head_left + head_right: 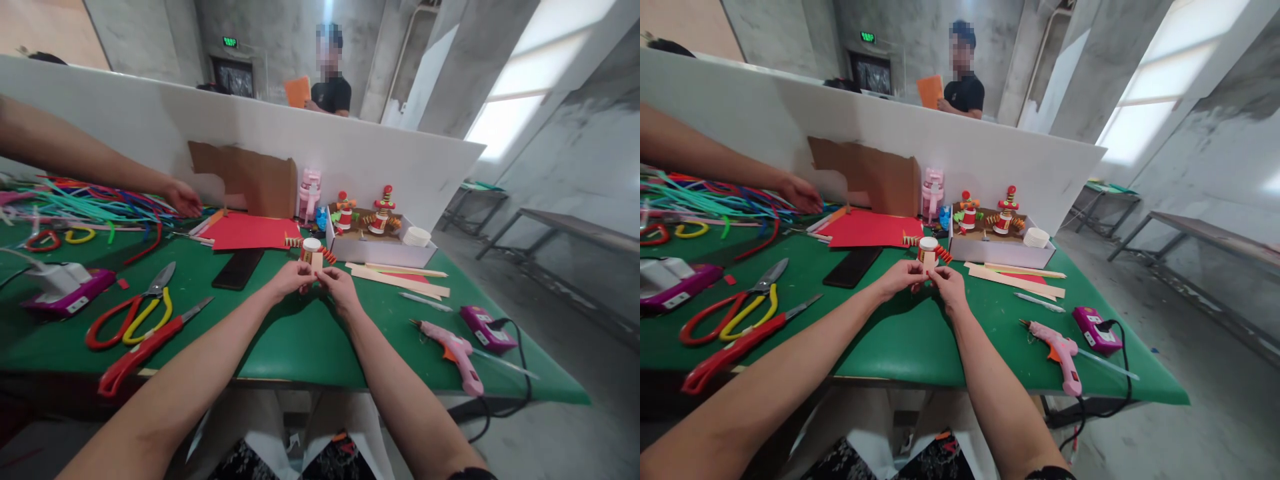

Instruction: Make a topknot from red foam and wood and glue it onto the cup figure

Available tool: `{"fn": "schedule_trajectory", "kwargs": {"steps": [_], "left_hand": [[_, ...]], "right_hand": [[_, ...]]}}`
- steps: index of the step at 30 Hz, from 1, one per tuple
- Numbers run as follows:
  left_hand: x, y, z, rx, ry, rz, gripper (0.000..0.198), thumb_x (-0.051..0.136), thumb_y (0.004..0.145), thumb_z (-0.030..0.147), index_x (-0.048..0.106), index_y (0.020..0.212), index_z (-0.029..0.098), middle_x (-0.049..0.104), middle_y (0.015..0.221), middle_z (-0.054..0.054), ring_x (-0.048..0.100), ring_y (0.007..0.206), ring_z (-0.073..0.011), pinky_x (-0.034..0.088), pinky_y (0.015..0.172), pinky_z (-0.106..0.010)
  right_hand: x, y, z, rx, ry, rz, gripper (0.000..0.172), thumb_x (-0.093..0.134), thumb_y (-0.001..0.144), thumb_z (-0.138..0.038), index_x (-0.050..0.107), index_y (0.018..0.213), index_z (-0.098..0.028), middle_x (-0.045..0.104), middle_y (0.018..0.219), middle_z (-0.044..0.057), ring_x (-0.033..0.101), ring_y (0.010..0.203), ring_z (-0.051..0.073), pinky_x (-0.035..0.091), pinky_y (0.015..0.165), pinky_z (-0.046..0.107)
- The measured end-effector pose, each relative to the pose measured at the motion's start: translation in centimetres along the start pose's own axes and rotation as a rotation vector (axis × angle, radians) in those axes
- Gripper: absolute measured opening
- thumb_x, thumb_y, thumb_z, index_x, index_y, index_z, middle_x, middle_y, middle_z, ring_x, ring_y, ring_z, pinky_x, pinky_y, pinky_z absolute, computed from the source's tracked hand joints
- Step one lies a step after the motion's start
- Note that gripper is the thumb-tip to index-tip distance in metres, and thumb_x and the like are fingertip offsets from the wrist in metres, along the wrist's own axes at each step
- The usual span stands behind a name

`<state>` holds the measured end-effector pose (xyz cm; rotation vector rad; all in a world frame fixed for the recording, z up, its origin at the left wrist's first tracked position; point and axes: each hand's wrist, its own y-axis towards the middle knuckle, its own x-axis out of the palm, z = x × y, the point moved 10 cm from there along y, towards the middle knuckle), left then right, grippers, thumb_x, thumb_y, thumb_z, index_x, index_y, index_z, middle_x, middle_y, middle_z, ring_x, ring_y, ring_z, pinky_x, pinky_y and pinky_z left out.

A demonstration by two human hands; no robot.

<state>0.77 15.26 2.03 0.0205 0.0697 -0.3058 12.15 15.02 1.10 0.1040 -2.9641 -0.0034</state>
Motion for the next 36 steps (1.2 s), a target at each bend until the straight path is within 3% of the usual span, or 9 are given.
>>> {"fn": "schedule_trajectory", "kwargs": {"steps": [31, 36], "left_hand": [[-0.05, 0.18, -0.74, -0.002, -0.003, -0.007, 0.033, 0.081, 0.069, 0.035, 0.055, 0.066, 0.016, 0.056, 0.047, 0.004, 0.051, 0.04, -0.0095, 0.039, 0.042, -0.021], [-0.42, 0.02, -0.53, -0.024, -0.024, 0.042, 0.03, 0.076, 0.075, 0.036, 0.056, 0.069, 0.016, 0.056, 0.051, 0.004, 0.052, 0.041, -0.0087, 0.039, 0.043, -0.02]], "right_hand": [[0.19, -0.14, 0.43, 0.044, 0.005, -0.016, 0.035, 0.085, 0.052, -0.041, 0.065, 0.067, -0.016, 0.06, 0.054, -0.003, 0.048, 0.046, 0.007, 0.036, 0.046, 0.021], [0.0, 0.02, 0.67, 0.043, -0.007, -0.005, 0.035, 0.084, 0.054, -0.043, 0.065, 0.067, -0.017, 0.06, 0.056, -0.003, 0.049, 0.046, 0.008, 0.037, 0.046, 0.022]]}}
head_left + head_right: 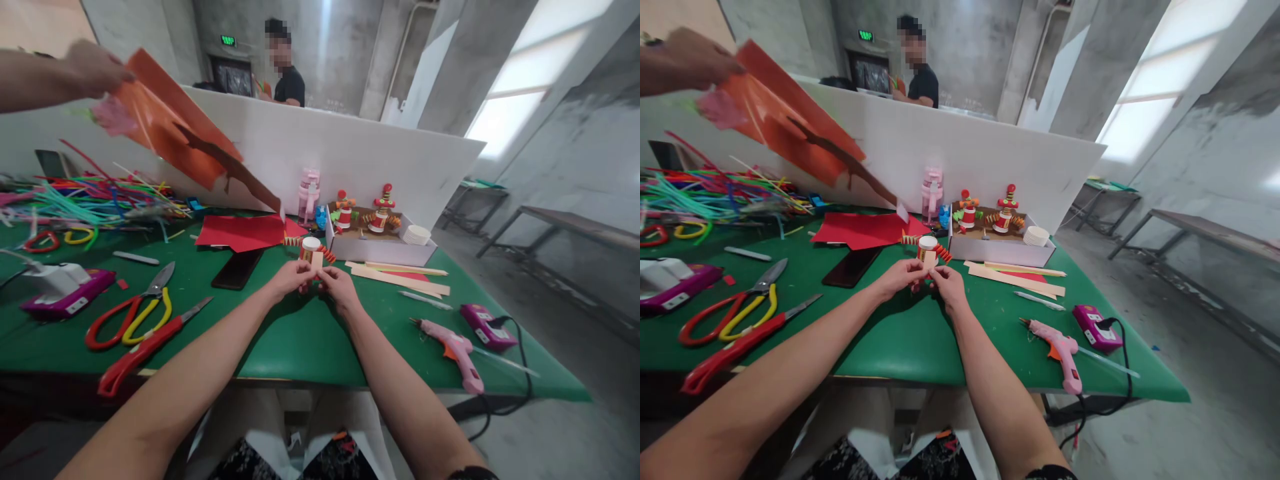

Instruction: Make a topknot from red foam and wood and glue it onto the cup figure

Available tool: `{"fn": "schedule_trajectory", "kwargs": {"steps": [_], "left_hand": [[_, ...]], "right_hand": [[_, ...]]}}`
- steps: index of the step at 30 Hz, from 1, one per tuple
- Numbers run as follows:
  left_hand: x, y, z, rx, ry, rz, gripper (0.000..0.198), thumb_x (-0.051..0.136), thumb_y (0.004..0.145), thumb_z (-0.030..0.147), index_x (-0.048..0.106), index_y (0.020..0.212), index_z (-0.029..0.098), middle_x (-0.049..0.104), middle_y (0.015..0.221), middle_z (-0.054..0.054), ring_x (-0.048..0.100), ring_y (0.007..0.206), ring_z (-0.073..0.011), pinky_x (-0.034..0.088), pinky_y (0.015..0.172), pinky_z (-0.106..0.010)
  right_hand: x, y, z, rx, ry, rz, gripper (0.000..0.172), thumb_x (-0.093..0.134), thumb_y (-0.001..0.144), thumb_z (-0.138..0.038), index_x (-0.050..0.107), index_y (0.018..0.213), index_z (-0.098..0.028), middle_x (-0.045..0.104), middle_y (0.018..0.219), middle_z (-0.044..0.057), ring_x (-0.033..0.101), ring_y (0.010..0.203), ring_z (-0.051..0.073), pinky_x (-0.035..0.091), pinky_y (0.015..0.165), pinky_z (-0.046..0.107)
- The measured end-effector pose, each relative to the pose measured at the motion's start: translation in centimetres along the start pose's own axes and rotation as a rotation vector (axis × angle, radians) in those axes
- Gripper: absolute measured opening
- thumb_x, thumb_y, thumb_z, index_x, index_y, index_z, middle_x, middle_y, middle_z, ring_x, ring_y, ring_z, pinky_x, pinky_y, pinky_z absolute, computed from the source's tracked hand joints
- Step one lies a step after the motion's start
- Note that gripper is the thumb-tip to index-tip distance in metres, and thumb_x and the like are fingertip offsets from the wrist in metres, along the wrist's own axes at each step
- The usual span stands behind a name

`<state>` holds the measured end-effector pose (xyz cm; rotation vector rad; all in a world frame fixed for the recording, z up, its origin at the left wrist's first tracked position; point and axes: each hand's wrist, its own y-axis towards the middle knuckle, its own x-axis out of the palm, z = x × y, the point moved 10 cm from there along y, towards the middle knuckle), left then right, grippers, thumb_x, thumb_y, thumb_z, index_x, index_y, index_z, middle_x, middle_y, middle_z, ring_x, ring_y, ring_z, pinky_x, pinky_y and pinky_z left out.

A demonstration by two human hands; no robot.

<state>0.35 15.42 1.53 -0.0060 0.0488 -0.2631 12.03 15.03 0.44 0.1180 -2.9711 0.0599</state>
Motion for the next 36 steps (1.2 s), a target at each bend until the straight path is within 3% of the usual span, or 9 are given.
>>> {"fn": "schedule_trajectory", "kwargs": {"steps": [4, 9, 15, 18, 21, 24, 28, 31, 36], "left_hand": [[-1.0, -0.1, 0.1, -0.032, -0.072, 0.076, 0.033, 0.07, 0.079, 0.046, 0.059, 0.076, 0.015, 0.059, 0.06, 0.002, 0.054, 0.044, -0.0077, 0.04, 0.044, -0.019], [-0.5, -0.3, 0.1, -0.039, -0.099, 0.061, 0.042, 0.071, 0.075, 0.056, 0.057, 0.074, 0.016, 0.057, 0.058, 0.003, 0.053, 0.045, -0.0086, 0.041, 0.045, -0.02], [-1.2, -0.5, 0.7, -0.01, -0.01, 0.144, 0.032, 0.063, 0.082, 0.048, 0.059, 0.075, 0.017, 0.057, 0.057, 0.003, 0.053, 0.047, -0.0104, 0.044, 0.049, -0.022], [-4.5, -1.2, 3.4, 0.111, 0.204, 0.313, 0.022, 0.064, 0.08, 0.037, 0.058, 0.07, 0.018, 0.058, 0.057, 0.003, 0.054, 0.049, -0.0105, 0.044, 0.052, -0.021], [-9.3, -2.2, 6.5, 0.178, 0.342, 0.462, 0.013, 0.064, 0.079, 0.03, 0.059, 0.073, 0.019, 0.06, 0.059, 0.003, 0.058, 0.051, -0.0112, 0.045, 0.053, -0.02], [-15.4, -2.9, 7.5, 0.057, 0.295, 0.581, 0.006, 0.063, 0.079, 0.021, 0.059, 0.083, 0.019, 0.06, 0.062, 0.003, 0.059, 0.052, -0.0117, 0.048, 0.054, -0.021], [-22.7, -4.3, 6.1, -0.178, 0.218, 0.789, 0.016, 0.06, 0.077, 0.006, 0.048, 0.076, 0.017, 0.055, 0.055, 0.004, 0.057, 0.049, -0.0121, 0.049, 0.054, -0.024], [-25.0, -4.4, 3.8, -0.301, 0.185, 0.807, 0.022, 0.059, 0.076, 0.001, 0.045, 0.072, 0.017, 0.052, 0.051, 0.003, 0.055, 0.047, -0.0143, 0.047, 0.051, -0.025], [-25.7, -3.4, 0.9, -0.375, 0.043, 0.763, 0.017, 0.049, 0.082, 0.003, 0.049, 0.072, 0.016, 0.059, 0.056, -0.004, 0.057, 0.053, -0.0152, 0.049, 0.052, -0.026]], "right_hand": [[-0.4, 0.2, -0.2, -0.033, -0.005, 0.038, 0.034, 0.083, 0.054, -0.043, 0.065, 0.066, -0.017, 0.06, 0.055, -0.004, 0.049, 0.046, 0.008, 0.039, 0.048, 0.022], [-0.3, 0.2, -0.1, -0.02, 0.003, 0.041, 0.035, 0.083, 0.053, -0.043, 0.066, 0.067, -0.017, 0.062, 0.057, -0.003, 0.049, 0.046, 0.008, 0.041, 0.049, 0.022], [-0.3, 0.0, -0.2, -0.011, 0.007, 0.047, 0.037, 0.083, 0.051, -0.045, 0.066, 0.067, -0.017, 0.061, 0.056, -0.003, 0.048, 0.046, 0.008, 0.04, 0.048, 0.022], [-0.2, -0.1, -0.2, -0.019, 0.021, 0.048, 0.036, 0.083, 0.052, -0.044, 0.065, 0.065, -0.017, 0.059, 0.055, -0.003, 0.047, 0.045, 0.007, 0.04, 0.048, 0.022], [0.0, -0.2, -0.2, -0.02, 0.025, 0.05, 0.033, 0.082, 0.055, -0.043, 0.065, 0.065, -0.017, 0.059, 0.056, -0.003, 0.047, 0.046, 0.007, 0.041, 0.049, 0.021], [0.2, -0.4, -0.1, -0.013, 0.027, 0.049, 0.03, 0.081, 0.057, -0.041, 0.065, 0.066, -0.017, 0.061, 0.058, -0.002, 0.047, 0.047, 0.006, 0.041, 0.05, 0.021], [0.1, -0.6, -0.3, -0.019, 0.048, 0.064, 0.026, 0.079, 0.059, -0.039, 0.065, 0.065, -0.017, 0.06, 0.058, -0.003, 0.047, 0.046, 0.006, 0.041, 0.049, 0.021], [0.0, -0.6, -0.3, -0.011, 0.055, 0.075, 0.025, 0.078, 0.06, -0.037, 0.064, 0.065, -0.017, 0.059, 0.056, -0.003, 0.047, 0.045, 0.007, 0.04, 0.049, 0.021], [0.2, -0.5, -0.2, -0.014, 0.032, 0.065, 0.025, 0.079, 0.061, -0.038, 0.064, 0.064, -0.018, 0.059, 0.056, -0.003, 0.047, 0.046, 0.007, 0.039, 0.049, 0.022]]}}
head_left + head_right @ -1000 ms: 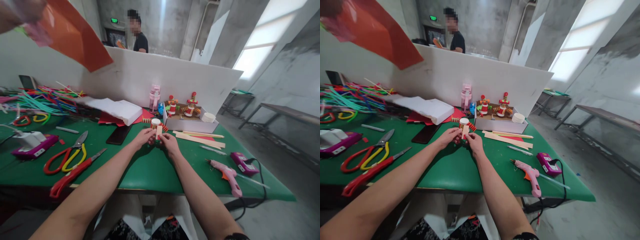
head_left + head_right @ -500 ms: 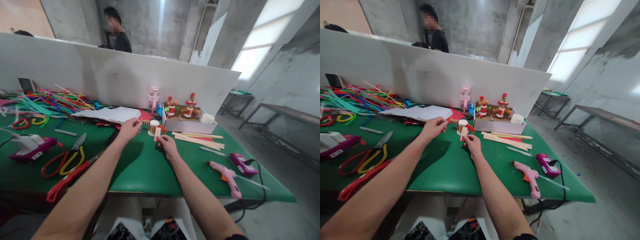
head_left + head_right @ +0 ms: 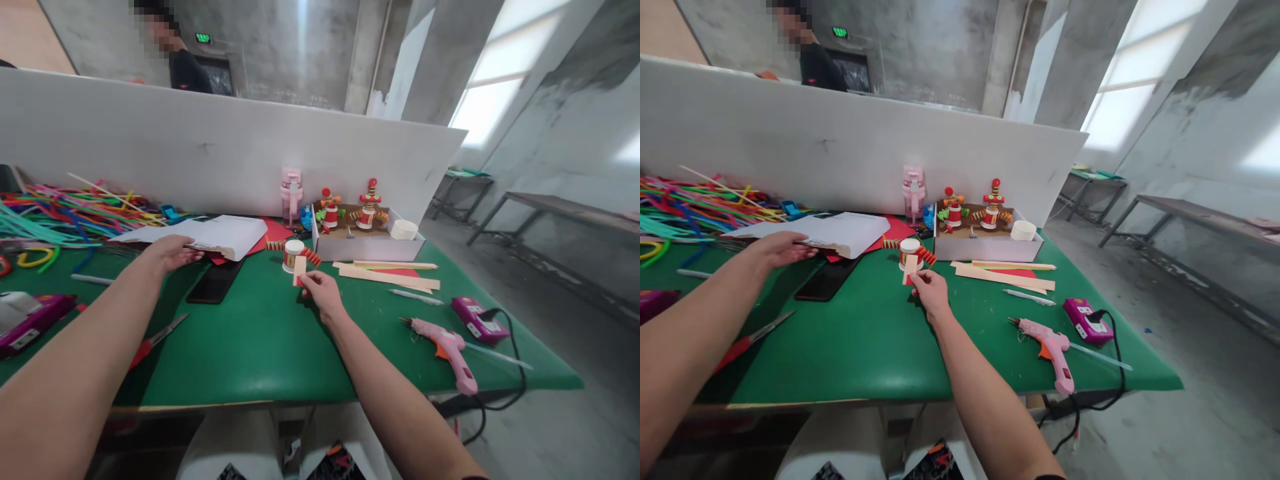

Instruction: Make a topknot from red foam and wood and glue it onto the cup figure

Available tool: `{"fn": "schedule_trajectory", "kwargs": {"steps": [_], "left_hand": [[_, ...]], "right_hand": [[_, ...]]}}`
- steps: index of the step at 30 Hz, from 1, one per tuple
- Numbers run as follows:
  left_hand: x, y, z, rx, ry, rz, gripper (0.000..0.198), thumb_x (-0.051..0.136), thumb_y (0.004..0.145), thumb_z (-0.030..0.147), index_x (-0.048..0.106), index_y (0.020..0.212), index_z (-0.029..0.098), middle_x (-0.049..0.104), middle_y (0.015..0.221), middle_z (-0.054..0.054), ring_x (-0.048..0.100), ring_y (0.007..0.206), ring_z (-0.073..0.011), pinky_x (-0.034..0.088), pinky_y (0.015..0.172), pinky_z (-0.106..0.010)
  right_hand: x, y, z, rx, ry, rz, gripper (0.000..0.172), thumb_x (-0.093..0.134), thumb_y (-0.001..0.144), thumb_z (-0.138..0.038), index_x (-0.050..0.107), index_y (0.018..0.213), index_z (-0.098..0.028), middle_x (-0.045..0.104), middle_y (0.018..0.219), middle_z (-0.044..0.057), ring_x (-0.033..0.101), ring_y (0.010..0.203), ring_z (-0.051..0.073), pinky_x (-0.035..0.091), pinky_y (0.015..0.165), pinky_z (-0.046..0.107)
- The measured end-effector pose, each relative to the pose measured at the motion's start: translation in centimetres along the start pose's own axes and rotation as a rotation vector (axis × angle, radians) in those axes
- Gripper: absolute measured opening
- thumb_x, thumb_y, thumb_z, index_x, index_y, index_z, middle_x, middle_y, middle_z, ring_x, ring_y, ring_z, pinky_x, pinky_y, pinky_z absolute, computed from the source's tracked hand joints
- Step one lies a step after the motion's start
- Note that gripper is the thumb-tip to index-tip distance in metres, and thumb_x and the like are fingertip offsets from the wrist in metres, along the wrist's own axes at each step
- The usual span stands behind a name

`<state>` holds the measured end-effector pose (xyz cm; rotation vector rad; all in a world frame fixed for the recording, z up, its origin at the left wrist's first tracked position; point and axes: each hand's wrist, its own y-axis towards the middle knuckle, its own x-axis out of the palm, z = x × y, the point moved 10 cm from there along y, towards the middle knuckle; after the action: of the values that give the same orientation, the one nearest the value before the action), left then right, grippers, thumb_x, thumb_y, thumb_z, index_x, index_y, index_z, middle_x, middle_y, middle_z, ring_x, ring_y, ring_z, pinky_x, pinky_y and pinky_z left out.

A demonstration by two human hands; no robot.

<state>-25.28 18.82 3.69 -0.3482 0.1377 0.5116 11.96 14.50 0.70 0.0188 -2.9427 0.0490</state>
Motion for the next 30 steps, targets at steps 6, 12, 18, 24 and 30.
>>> {"fn": "schedule_trajectory", "kwargs": {"steps": [6, 12, 18, 24, 30], "left_hand": [[1.0, 1.3, 3.3, 0.176, -0.088, -0.024, 0.027, 0.05, 0.071, -0.001, 0.059, 0.09, 0.017, 0.061, 0.062, 0.001, 0.062, 0.066, -0.0138, 0.054, 0.07, -0.026], [2.6, 0.7, 12.0, 0.744, 0.59, 0.243, 0.03, 0.06, 0.077, 0.015, 0.07, 0.105, 0.018, 0.075, 0.096, -0.005, 0.062, 0.106, -0.0256, 0.044, 0.096, -0.033], [6.4, 3.3, 17.6, 0.868, 1.04, 0.239, 0.027, 0.053, 0.093, 0.026, 0.07, 0.11, 0.013, 0.072, 0.106, -0.01, 0.061, 0.106, -0.0262, 0.04, 0.099, -0.037], [8.6, 7.1, 23.0, 0.787, 1.076, 0.138, 0.024, 0.061, 0.091, 0.019, 0.066, 0.108, 0.005, 0.068, 0.113, -0.01, 0.055, 0.116, -0.0236, 0.033, 0.109, -0.039], [11.2, 9.0, 22.5, 0.831, 0.996, 0.12, 0.06, 0.065, 0.088, 0.014, 0.039, 0.139, -0.001, 0.061, 0.132, -0.019, 0.056, 0.116, -0.0219, 0.039, 0.104, -0.035]], "right_hand": [[0.0, -0.1, 0.3, 0.015, -0.002, 0.002, 0.026, 0.077, 0.06, -0.04, 0.065, 0.064, -0.018, 0.059, 0.057, -0.002, 0.047, 0.047, 0.007, 0.039, 0.049, 0.022], [0.1, -0.4, 0.4, 0.036, -0.035, -0.007, 0.029, 0.077, 0.06, -0.044, 0.065, 0.064, -0.018, 0.057, 0.053, -0.003, 0.046, 0.046, 0.008, 0.036, 0.047, 0.021], [0.0, -0.9, 0.4, 0.073, -0.019, -0.004, 0.027, 0.076, 0.063, -0.043, 0.066, 0.066, -0.018, 0.06, 0.056, -0.002, 0.047, 0.047, 0.007, 0.037, 0.05, 0.021], [-0.1, -0.9, 0.8, 0.116, 0.009, 0.005, 0.028, 0.078, 0.064, -0.043, 0.067, 0.069, -0.018, 0.06, 0.057, -0.002, 0.047, 0.047, 0.008, 0.036, 0.049, 0.021], [0.0, -1.0, 1.2, 0.143, 0.028, -0.001, 0.027, 0.077, 0.065, -0.042, 0.067, 0.069, -0.018, 0.061, 0.06, -0.001, 0.047, 0.049, 0.007, 0.035, 0.051, 0.022]]}}
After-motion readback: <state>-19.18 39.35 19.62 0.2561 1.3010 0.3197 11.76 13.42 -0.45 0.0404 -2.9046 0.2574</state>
